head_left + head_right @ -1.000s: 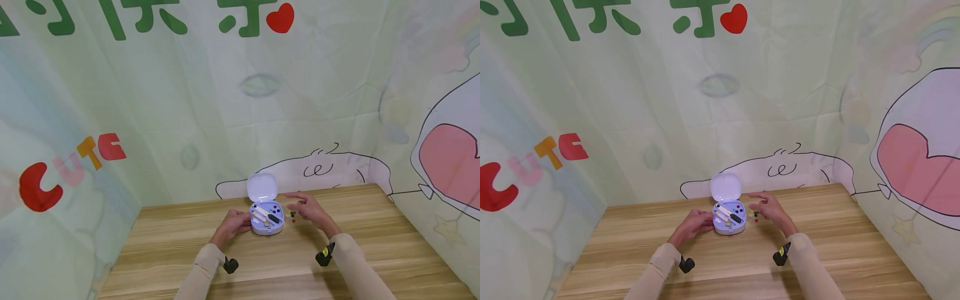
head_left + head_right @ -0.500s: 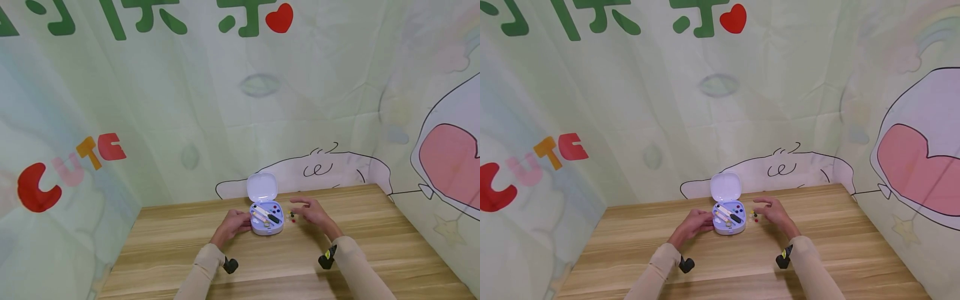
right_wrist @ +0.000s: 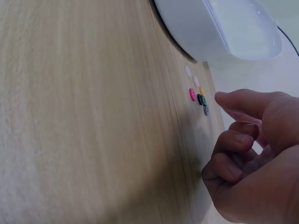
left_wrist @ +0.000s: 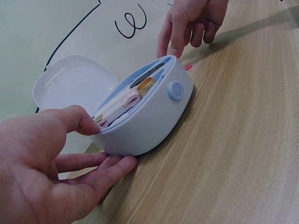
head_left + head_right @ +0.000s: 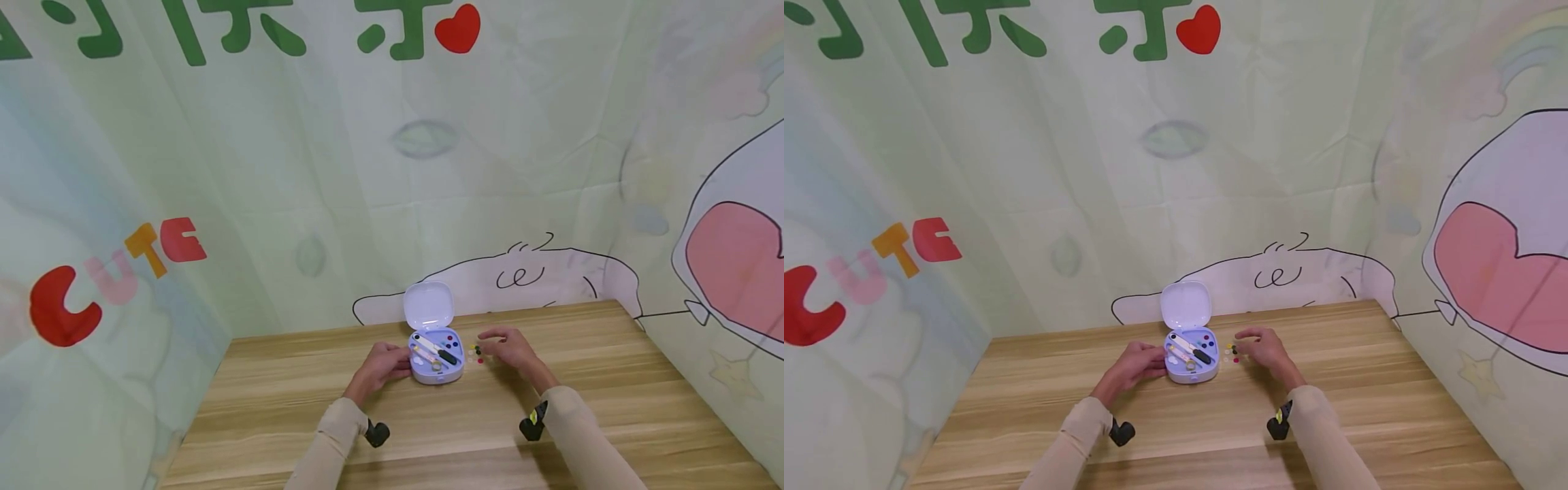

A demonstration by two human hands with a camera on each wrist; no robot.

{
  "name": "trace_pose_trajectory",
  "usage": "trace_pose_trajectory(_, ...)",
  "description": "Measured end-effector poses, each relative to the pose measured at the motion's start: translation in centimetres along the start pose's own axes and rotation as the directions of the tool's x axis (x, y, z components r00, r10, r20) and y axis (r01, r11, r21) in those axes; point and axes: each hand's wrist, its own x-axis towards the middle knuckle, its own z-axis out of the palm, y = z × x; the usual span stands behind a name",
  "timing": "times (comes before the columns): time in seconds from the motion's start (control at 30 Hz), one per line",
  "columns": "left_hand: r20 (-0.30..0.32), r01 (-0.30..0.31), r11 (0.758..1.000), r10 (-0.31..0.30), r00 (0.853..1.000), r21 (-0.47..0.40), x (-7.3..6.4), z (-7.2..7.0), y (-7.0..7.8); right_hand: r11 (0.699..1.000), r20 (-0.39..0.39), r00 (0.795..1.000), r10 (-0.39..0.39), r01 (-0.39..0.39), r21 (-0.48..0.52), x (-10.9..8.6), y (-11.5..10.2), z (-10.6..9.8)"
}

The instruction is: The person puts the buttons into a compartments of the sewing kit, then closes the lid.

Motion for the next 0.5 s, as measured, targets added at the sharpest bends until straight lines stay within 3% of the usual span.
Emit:
trace_pose_trajectory(0.27, -0.007, 0.009, 1.0, -0.009, 1.0, 0.02, -0.15, -0.09, 0.15, 0.999, 0.012, 1.0, 0.001, 0.0, -0.041, -0.23, -0.22, 0.4)
trace_pose_trajectory(0.5, -0.014, 0.016, 1.0, -0.016, 1.0, 0.02, 0.28, -0.19, -0.21, 0.996, -0.004, 0.999, 0.048, -0.048, -0.079, -0.05, -0.29, 0.74)
